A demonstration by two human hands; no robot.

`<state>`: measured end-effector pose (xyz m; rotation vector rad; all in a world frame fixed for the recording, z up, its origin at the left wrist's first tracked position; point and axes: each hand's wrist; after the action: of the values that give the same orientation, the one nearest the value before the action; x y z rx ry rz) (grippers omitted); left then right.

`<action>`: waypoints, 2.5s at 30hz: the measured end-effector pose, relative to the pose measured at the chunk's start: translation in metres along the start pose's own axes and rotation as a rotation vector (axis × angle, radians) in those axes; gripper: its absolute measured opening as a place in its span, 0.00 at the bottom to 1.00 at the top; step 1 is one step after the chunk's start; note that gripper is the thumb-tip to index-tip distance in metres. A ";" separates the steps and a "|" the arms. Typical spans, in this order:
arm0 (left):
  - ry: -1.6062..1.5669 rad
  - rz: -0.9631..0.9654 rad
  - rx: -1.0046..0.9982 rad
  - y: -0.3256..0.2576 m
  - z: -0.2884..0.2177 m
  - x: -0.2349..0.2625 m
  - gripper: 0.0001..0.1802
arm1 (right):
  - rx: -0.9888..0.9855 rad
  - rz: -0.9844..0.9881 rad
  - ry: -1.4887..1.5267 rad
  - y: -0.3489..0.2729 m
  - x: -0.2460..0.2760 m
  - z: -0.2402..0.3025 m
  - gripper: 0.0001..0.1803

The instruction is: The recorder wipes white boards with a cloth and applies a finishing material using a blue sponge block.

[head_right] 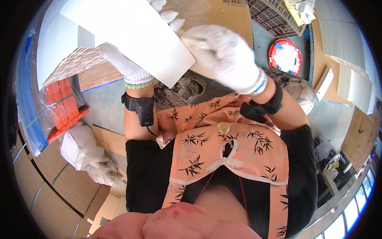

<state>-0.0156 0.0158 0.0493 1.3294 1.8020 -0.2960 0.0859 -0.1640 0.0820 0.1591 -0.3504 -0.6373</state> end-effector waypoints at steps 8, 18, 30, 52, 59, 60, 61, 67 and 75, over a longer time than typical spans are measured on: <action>-0.074 -0.330 0.028 -0.005 -0.007 -0.005 0.59 | 0.007 0.354 -0.367 -0.042 -0.019 -0.086 0.09; 0.028 -0.375 0.063 0.002 -0.004 0.004 0.58 | -0.496 0.474 0.105 -0.034 0.017 -0.176 0.14; -0.290 -0.078 0.150 0.005 -0.001 0.015 0.61 | -0.250 0.352 -0.790 0.033 0.187 -0.153 0.21; 0.890 -0.369 0.531 0.059 0.089 -0.061 0.55 | -1.299 -0.711 -0.418 -0.269 0.234 -0.365 0.30; 0.121 -0.470 0.754 0.073 0.094 -0.052 0.52 | -1.233 -0.760 -0.398 -0.276 0.238 -0.376 0.25; 0.123 -0.472 0.759 0.073 0.096 -0.054 0.52 | -1.239 -0.761 -0.396 -0.282 0.238 -0.378 0.25; 0.083 -0.429 0.743 0.073 0.101 -0.055 0.52 | -1.142 -0.969 0.087 -0.286 0.243 -0.375 0.23; 0.070 -0.262 0.691 0.079 0.105 -0.051 0.57 | -0.663 -1.202 1.134 -0.290 0.260 -0.329 0.23; 0.112 -0.059 0.688 0.080 0.114 -0.052 0.43 | -0.438 -1.064 1.499 -0.298 0.272 -0.321 0.25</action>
<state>0.1131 -0.0576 0.0412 1.7808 1.9127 -0.9543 0.2424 -0.5535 -0.2177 0.3560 1.4152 -1.4084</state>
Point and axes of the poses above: each hand's wrist, its own y-axis towards the middle knuckle, its own x-axis out of the back of the hand, z = x × y, and after that the axes turned 15 degrees about y, right-handed
